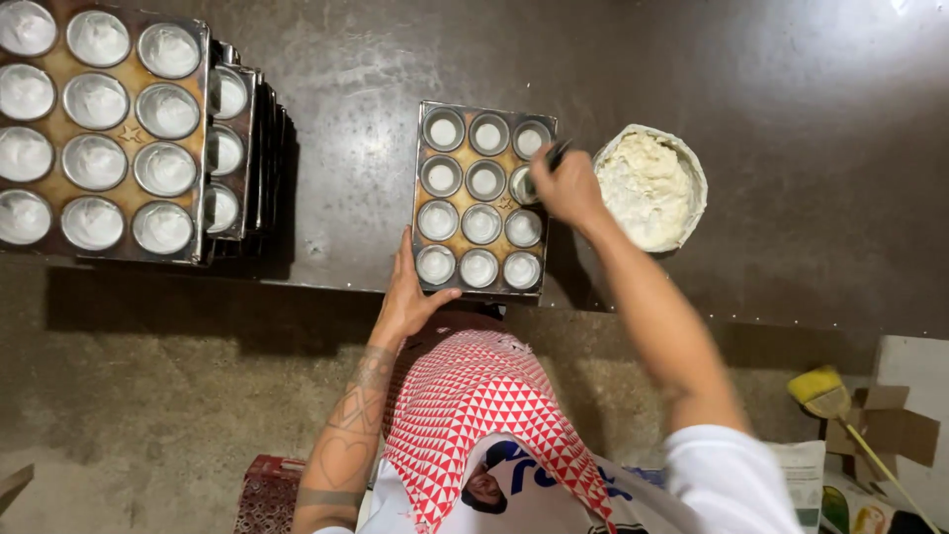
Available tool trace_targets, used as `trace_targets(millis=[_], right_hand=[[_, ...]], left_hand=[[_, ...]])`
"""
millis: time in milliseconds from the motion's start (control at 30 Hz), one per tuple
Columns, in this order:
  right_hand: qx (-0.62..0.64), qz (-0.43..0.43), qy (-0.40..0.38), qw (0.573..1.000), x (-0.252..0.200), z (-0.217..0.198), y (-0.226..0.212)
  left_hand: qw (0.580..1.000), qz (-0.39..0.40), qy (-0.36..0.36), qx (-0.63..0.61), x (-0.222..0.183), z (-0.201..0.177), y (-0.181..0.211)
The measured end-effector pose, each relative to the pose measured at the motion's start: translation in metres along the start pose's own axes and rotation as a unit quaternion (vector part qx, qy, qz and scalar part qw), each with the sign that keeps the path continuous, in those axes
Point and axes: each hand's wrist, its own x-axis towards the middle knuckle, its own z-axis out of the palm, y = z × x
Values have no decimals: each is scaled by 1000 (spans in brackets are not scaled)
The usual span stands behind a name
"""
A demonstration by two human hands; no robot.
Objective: The person applies a white substance to the individual molds of muffin tins using a brush and then stacks the trays on a surface.
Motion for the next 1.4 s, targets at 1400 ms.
trace_targets(millis=[1400], right_hand=[[425, 96, 342, 832, -295, -74, 201]], left_hand=[[830, 253, -154, 473, 73, 272, 113]])
